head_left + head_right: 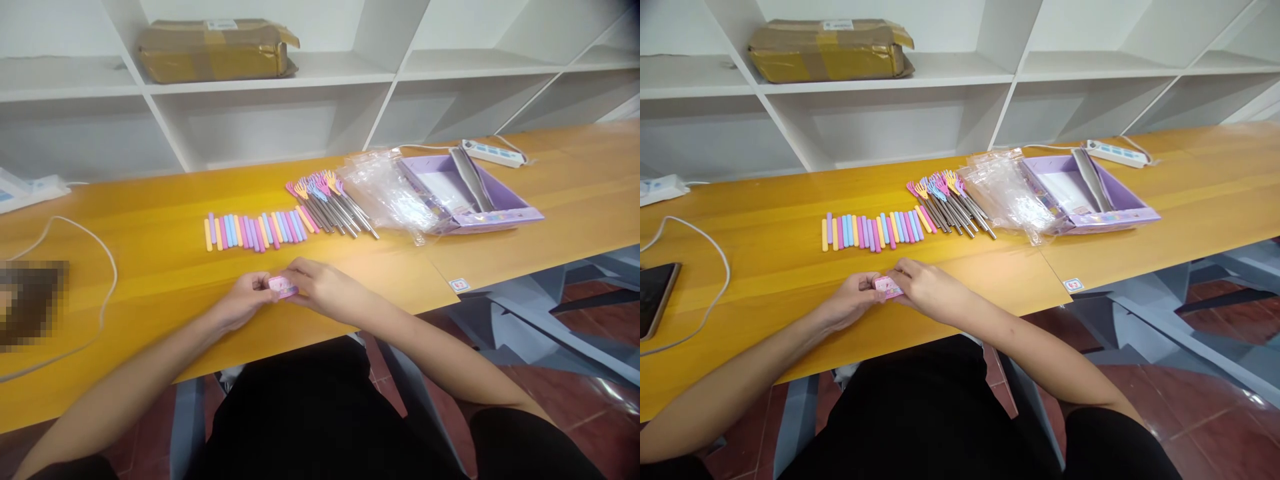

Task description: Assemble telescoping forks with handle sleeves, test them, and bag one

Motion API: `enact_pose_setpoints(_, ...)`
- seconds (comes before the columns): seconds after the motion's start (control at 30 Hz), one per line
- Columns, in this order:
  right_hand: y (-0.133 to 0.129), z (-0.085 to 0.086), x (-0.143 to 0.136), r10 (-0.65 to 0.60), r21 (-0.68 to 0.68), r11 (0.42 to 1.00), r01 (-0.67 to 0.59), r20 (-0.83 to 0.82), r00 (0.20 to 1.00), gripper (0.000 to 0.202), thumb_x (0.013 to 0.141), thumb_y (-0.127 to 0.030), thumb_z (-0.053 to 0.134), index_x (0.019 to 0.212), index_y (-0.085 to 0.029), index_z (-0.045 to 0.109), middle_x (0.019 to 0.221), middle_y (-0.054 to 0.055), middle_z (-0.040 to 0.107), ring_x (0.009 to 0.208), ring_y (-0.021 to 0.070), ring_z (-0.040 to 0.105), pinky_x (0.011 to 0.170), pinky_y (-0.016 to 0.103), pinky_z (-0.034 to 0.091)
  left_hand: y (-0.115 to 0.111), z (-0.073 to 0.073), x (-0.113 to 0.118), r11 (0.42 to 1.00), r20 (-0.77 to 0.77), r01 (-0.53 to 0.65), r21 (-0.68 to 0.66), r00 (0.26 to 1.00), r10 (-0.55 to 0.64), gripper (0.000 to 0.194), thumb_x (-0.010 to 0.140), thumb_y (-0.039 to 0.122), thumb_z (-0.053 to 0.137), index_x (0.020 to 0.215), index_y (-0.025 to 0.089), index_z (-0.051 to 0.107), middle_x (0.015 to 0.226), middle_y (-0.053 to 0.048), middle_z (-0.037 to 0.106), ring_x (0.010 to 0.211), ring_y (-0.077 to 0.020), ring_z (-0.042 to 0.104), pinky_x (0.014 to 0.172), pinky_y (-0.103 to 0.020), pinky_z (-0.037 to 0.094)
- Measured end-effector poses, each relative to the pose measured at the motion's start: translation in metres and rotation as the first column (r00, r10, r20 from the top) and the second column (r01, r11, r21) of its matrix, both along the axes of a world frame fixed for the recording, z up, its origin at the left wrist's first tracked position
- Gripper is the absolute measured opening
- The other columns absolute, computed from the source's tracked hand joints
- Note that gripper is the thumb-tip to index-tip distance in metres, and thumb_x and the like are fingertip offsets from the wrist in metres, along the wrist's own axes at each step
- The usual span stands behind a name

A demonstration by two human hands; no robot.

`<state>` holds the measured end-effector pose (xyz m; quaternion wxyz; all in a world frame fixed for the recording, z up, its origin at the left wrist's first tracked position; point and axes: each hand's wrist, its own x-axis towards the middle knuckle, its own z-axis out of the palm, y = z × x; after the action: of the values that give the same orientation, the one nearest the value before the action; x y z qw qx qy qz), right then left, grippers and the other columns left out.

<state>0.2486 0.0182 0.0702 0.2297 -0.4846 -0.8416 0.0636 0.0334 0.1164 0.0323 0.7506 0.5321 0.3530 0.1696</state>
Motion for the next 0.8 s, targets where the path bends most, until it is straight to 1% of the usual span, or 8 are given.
enact_pose_setpoints(0.3, 0.010, 0.006, 0.002, -0.023, -0.102, 0.995, 0.021, -0.012, 1.000, 0.025, 0.103, -0.024, 0.077, 0.124, -0.011, 0.076, 0.111, 0.011, 0.068, 0.088, 0.0184, 0.071, 0.085, 0.031, 0.061, 0.003, -0.006, -0.002, 1.000, -0.011, -0.007, 0.015, 1.000, 0.007, 0.041, 0.068, 0.038, 0.096, 0.076, 0.017, 0.062, 0.077, -0.002, 0.066, 0.074, -0.0149, 0.060, 0.075, -0.031, 0.045)
enact_pose_setpoints(0.37, 0.012, 0.006, 0.006, -0.015, -0.113, 0.994, 0.010, -0.037, 0.999, 0.025, 0.103, -0.023, 0.077, 0.124, -0.010, 0.077, 0.112, 0.012, 0.068, 0.089, 0.0186, 0.072, 0.085, 0.032, 0.061, 0.008, -0.004, -0.004, 0.997, -0.030, 0.022, 0.079, 0.999, -0.019, 0.042, 0.073, 0.044, 0.095, 0.080, 0.017, 0.063, 0.080, -0.003, 0.067, 0.076, -0.0163, 0.063, 0.076, -0.033, 0.049)
enact_pose_setpoints(0.43, 0.016, 0.007, 0.010, -0.019, -0.110, 0.994, 0.012, -0.062, 0.998, 0.025, 0.102, -0.023, 0.079, 0.123, -0.011, 0.077, 0.113, 0.012, 0.069, 0.088, 0.0180, 0.070, 0.084, 0.031, 0.059, 0.016, 0.001, -0.007, 0.967, -0.062, 0.071, 0.245, 0.996, -0.058, 0.044, 0.076, 0.047, 0.093, 0.096, 0.018, 0.068, 0.092, -0.005, 0.071, 0.082, -0.0194, 0.068, 0.080, -0.037, 0.055)
enact_pose_setpoints(0.5, 0.021, 0.007, 0.014, -0.030, -0.109, 0.994, 0.022, -0.069, 0.997, 0.025, 0.100, -0.024, 0.080, 0.122, -0.011, 0.078, 0.114, 0.012, 0.069, 0.088, 0.0175, 0.069, 0.083, 0.031, 0.058, 0.024, 0.008, -0.011, 0.836, -0.112, 0.104, 0.539, 0.992, -0.051, 0.054, 0.077, 0.048, 0.094, 0.118, 0.022, 0.069, 0.114, -0.009, 0.073, 0.093, -0.0226, 0.071, 0.087, -0.041, 0.058)
enact_pose_setpoints(0.57, 0.028, 0.005, 0.016, -0.039, -0.126, 0.992, 0.032, -0.052, 0.998, 0.025, 0.098, -0.023, 0.083, 0.120, -0.011, 0.079, 0.113, 0.012, 0.068, 0.087, 0.0169, 0.067, 0.082, 0.030, 0.056, 0.031, 0.013, -0.014, 0.586, -0.165, 0.147, 0.796, 0.986, -0.023, 0.061, 0.079, 0.044, 0.093, 0.131, 0.026, 0.067, 0.131, -0.011, 0.068, 0.108, -0.0261, 0.069, 0.096, -0.045, 0.058)
enact_pose_setpoints(0.63, 0.039, 0.001, 0.016, -0.033, -0.167, 0.985, 0.030, -0.019, 0.999, 0.022, 0.095, -0.021, 0.086, 0.114, -0.011, 0.081, 0.108, 0.010, 0.068, 0.083, 0.0155, 0.063, 0.080, 0.030, 0.053, 0.033, 0.015, -0.014, 0.377, -0.237, 0.224, 0.899, 0.971, -0.012, 0.053, 0.086, 0.042, 0.087, 0.132, 0.026, 0.067, 0.134, -0.011, 0.067, 0.117, -0.0292, 0.065, 0.102, -0.046, 0.054)
enact_pose_setpoints(0.7, 0.050, -0.004, 0.014, -0.020, -0.213, 0.977, 0.022, 0.009, 1.000, 0.018, 0.092, -0.019, 0.088, 0.106, -0.011, 0.082, 0.101, 0.008, 0.065, 0.078, 0.0138, 0.059, 0.077, 0.029, 0.050, 0.033, 0.013, -0.013, 0.292, -0.313, 0.302, 0.908, 0.950, -0.009, 0.043, 0.092, 0.040, 0.080, 0.129, 0.024, 0.067, 0.128, -0.011, 0.070, 0.119, -0.0313, 0.063, 0.104, -0.047, 0.052)
enact_pose_setpoints(0.8, 0.062, -0.010, 0.009, 0.008, -0.255, 0.967, 0.001, 0.033, 0.999, 0.013, 0.088, -0.016, 0.090, 0.097, -0.012, 0.081, 0.091, 0.004, 0.060, 0.074, 0.0123, 0.053, 0.073, 0.027, 0.044, 0.032, 0.006, -0.009, 0.299, -0.373, 0.352, 0.887, 0.928, 0.013, 0.035, 0.094, 0.041, 0.077, 0.123, 0.023, 0.069, 0.121, -0.011, 0.073, 0.116, -0.0330, 0.062, 0.104, -0.047, 0.049)
